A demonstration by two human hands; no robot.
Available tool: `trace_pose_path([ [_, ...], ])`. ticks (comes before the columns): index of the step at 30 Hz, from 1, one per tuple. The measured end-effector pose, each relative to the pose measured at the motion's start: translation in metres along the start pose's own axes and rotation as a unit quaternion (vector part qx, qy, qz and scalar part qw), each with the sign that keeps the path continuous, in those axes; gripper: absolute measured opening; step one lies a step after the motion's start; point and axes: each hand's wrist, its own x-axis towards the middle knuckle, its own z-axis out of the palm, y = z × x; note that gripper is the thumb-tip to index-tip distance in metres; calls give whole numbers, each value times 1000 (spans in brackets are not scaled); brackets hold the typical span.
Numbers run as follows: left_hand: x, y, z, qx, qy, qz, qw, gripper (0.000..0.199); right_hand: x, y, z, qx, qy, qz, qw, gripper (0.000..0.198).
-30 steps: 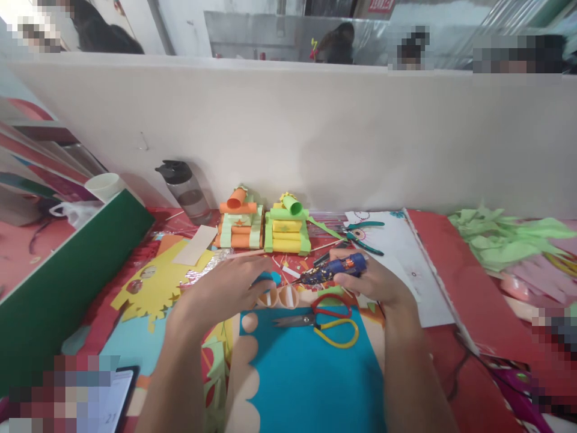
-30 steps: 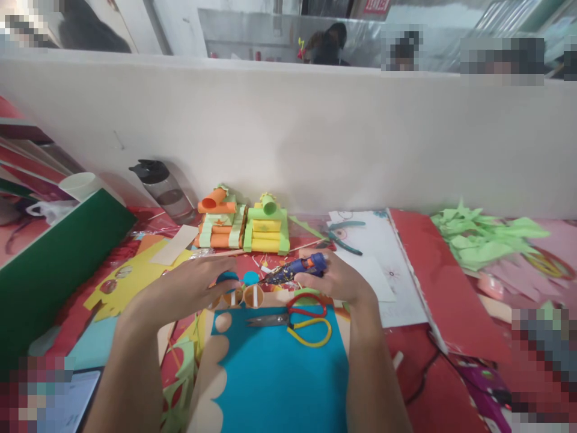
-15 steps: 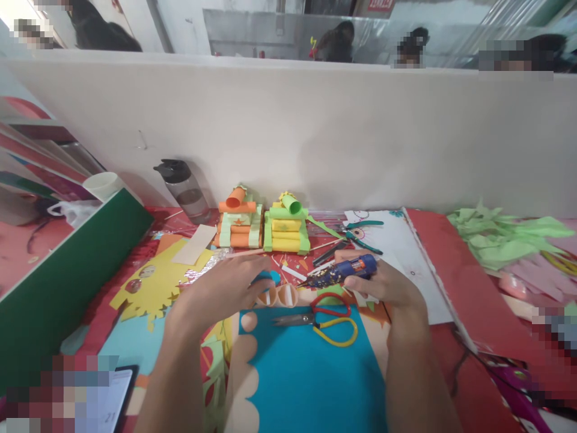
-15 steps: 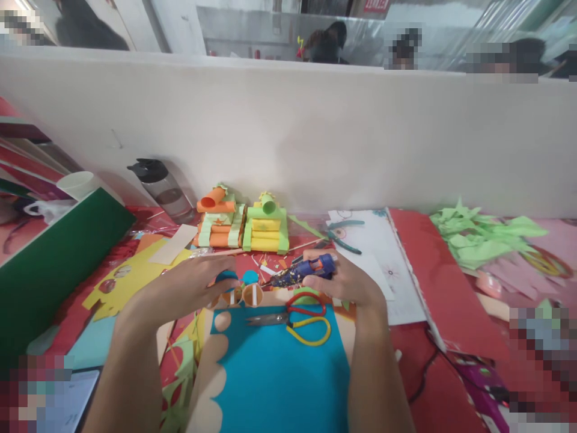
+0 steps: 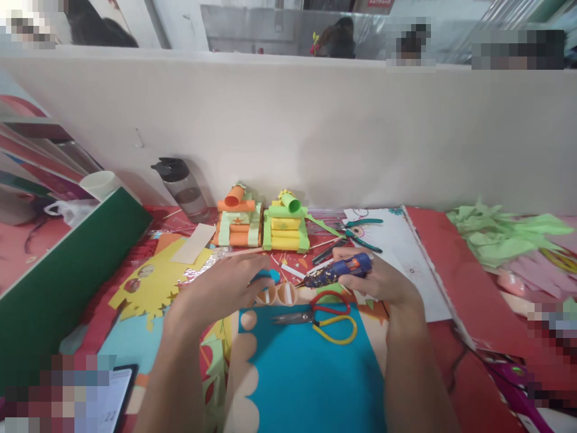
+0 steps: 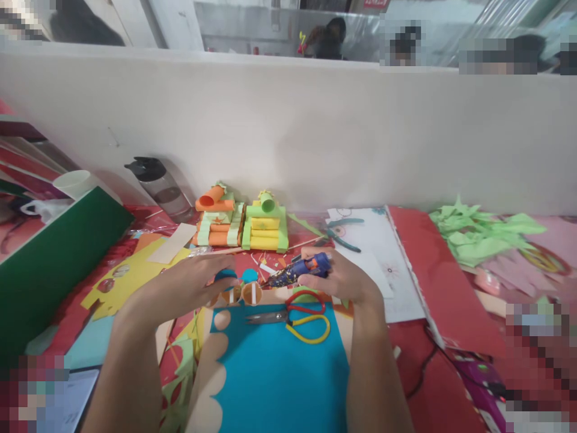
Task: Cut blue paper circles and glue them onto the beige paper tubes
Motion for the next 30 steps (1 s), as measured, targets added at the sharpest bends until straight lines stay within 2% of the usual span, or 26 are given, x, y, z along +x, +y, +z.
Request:
trace_pose_path([
  [18,1,1,-1,1,-5,-4,1000,24,-7,10,-2,8,-1,25,1000,30],
  [24,1,0,0,-1,-7,-6,1000,24,-8,14,-4,-1,-23,19,1000,31],
  [30,1,-1,1,5,-5,-2,1000,23,-9,14,-3,-16,-7,18,1000,28],
])
